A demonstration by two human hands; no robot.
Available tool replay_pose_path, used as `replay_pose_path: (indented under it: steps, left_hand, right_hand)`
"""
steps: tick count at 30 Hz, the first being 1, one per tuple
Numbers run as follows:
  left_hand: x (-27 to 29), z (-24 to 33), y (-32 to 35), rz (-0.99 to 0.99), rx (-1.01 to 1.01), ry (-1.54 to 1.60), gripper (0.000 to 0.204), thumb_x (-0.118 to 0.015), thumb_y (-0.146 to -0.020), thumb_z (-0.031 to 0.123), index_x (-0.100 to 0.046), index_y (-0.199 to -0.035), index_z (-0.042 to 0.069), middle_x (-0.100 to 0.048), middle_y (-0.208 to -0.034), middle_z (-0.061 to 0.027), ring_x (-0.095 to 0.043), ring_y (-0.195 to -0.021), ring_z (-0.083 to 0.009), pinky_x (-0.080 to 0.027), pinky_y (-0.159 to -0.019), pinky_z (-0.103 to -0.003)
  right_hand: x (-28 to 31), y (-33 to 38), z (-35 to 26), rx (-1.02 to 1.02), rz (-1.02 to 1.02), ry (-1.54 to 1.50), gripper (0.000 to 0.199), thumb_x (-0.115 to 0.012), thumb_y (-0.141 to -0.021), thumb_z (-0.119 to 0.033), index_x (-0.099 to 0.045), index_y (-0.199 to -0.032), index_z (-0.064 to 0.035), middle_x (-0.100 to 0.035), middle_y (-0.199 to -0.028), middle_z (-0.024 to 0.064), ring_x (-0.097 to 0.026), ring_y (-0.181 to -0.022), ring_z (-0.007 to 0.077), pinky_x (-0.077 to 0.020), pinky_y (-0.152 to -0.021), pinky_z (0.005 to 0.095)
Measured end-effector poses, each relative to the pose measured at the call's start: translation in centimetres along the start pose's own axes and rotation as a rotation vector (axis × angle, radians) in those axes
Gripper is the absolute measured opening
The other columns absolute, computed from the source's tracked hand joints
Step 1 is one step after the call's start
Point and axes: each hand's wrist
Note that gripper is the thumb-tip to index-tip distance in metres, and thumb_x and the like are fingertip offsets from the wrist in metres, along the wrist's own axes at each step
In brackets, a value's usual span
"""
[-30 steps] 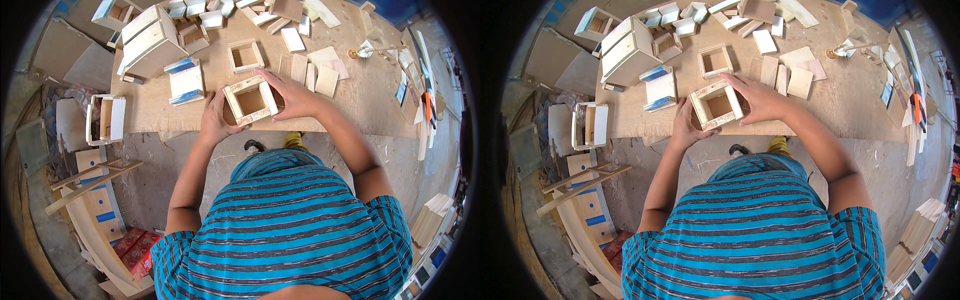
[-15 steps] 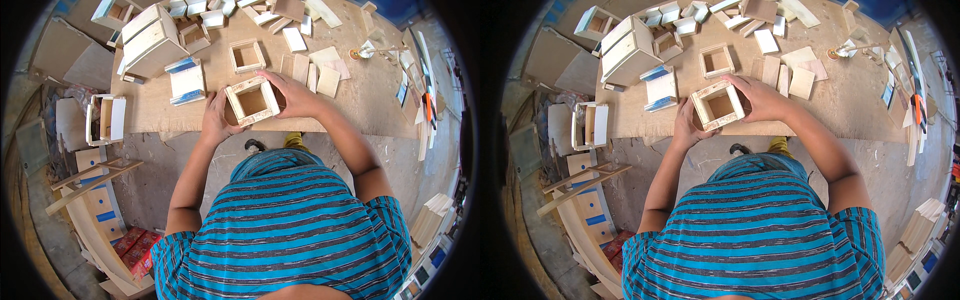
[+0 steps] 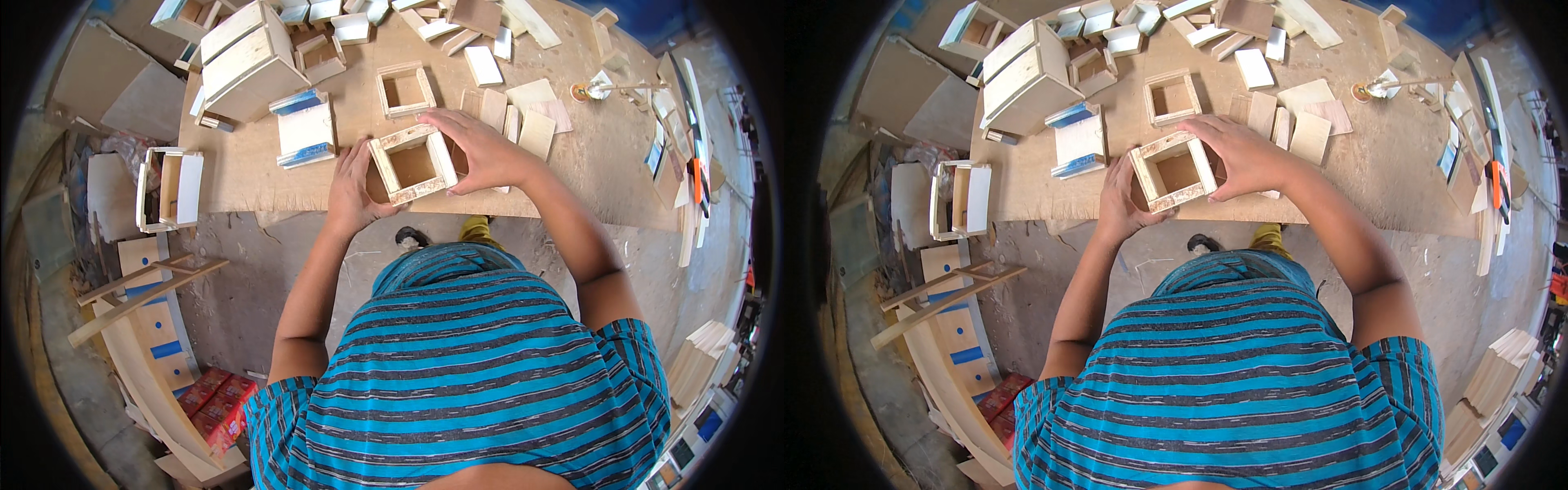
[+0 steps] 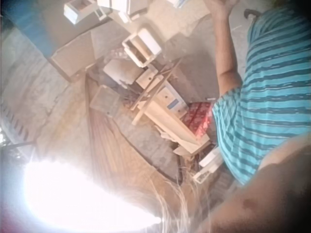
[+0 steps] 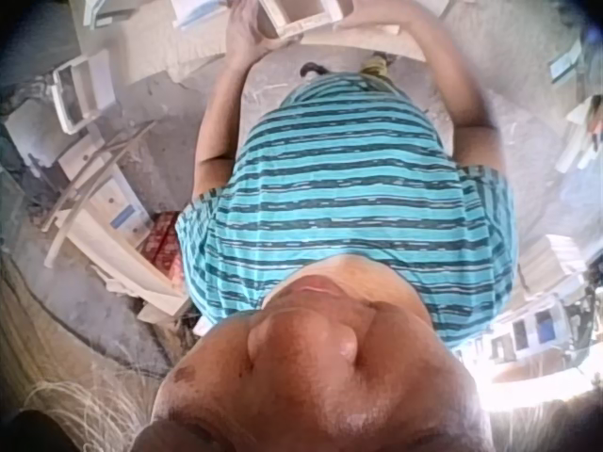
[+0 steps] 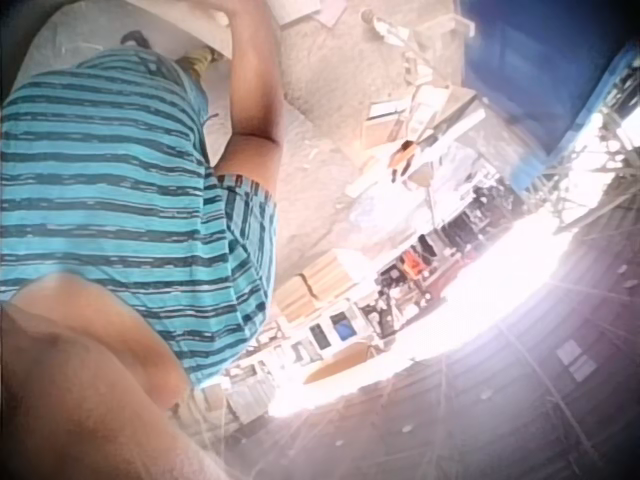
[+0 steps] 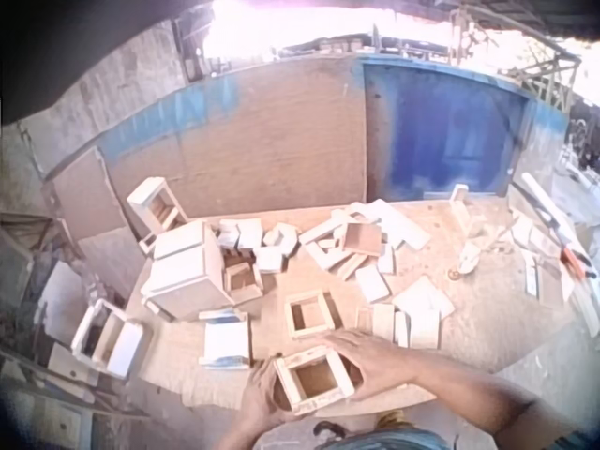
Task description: The person applies glue to the edges of small wooden planks using a brush and joins them together to form small rectangular frames. They handle several wood pieces on a workbench and use a small container of white glue for the assembly.
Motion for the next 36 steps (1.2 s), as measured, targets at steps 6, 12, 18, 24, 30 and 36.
replay_pose_path:
  steps: [6,12,18,24,30,36]
  left_hand:
    - [-0.2,-0.2,0.1,0.011,-0.005,0.008,0.105,-0.089,-0.048,0.041,-0.045,-0.135,0.003,-0.051,-0.137,-0.0225,-0.045,-0.131,-0.0393,-0.028,-0.114,-0.052]
    - [0.0,0.0,0.0,-0.003,-0.009,0.004,0.104,-0.089,-0.048,0.04,-0.045,-0.135,0.002,-0.05,-0.137,-0.0229,-0.045,-0.131,-0.039,-0.028,-0.114,-0.05]
    - [0.2,0.1,0.0,-0.024,-0.005,-0.013,0.109,-0.089,-0.048,0.043,-0.042,-0.137,0.0,-0.048,-0.139,-0.0246,-0.043,-0.133,-0.0392,-0.028,-0.114,-0.051]
    - [0.1,-0.1,0.1,-0.002,-0.018,-0.009,0.109,-0.089,-0.048,0.045,-0.043,-0.137,0.0,-0.048,-0.139,-0.0249,-0.044,-0.132,-0.0397,-0.028,-0.113,-0.051]
    - [0.0,-0.1,0.1,0.002,-0.02,0.001,0.111,-0.089,-0.048,0.046,-0.042,-0.137,0.0,-0.047,-0.14,-0.0264,-0.043,-0.132,-0.0406,-0.029,-0.113,-0.052]
    - [0.1,-0.2,0.1,-0.003,-0.017,0.0,0.111,-0.088,-0.048,0.046,-0.042,-0.138,-0.001,-0.047,-0.14,-0.027,-0.042,-0.133,-0.041,-0.029,-0.112,-0.052]
  right_hand:
    - [-0.3,0.0,0.0,0.004,0.019,0.018,0.106,-0.086,-0.055,-0.022,-0.032,-0.145,-0.0067,-0.04,-0.145,0.0194,-0.038,-0.135,0.0351,-0.0291,-0.114,0.0442]
    - [-0.5,0.0,0.2,0.006,0.02,0.048,0.106,-0.085,-0.055,-0.023,-0.032,-0.144,-0.0072,-0.042,-0.144,0.0185,-0.039,-0.136,0.0325,-0.0273,-0.115,0.0452]
    - [-0.3,0.1,0.1,-0.011,0.012,0.064,0.113,-0.089,-0.051,-0.027,-0.031,-0.146,-0.0089,-0.04,-0.147,0.0182,-0.036,-0.137,0.0336,-0.0274,-0.114,0.0449]
    - [0.5,0.3,-0.7,-0.005,0.004,0.065,0.114,-0.089,-0.055,-0.037,-0.029,-0.149,-0.0121,-0.034,-0.151,0.0167,-0.03,-0.142,0.0344,-0.0249,-0.114,0.05]
    - [0.1,-2.8,-3.1,-0.123,0.121,0.223,0.071,-0.072,-0.08,-0.029,-0.043,-0.143,-0.0134,-0.047,-0.143,0.0126,-0.04,-0.136,0.0301,-0.0215,-0.114,0.0565]
    - [-0.9,-5.1,-4.1,-0.149,-0.034,0.333,0.033,-0.065,-0.085,-0.014,-0.066,-0.118,-0.0131,-0.069,-0.112,0.008,-0.062,-0.109,0.0248,-0.023,-0.114,0.0556]
Point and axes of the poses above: each hand's wrist, its own y-axis away from the middle knuckle, its own x-axis out of the back of the hand, z = x × y
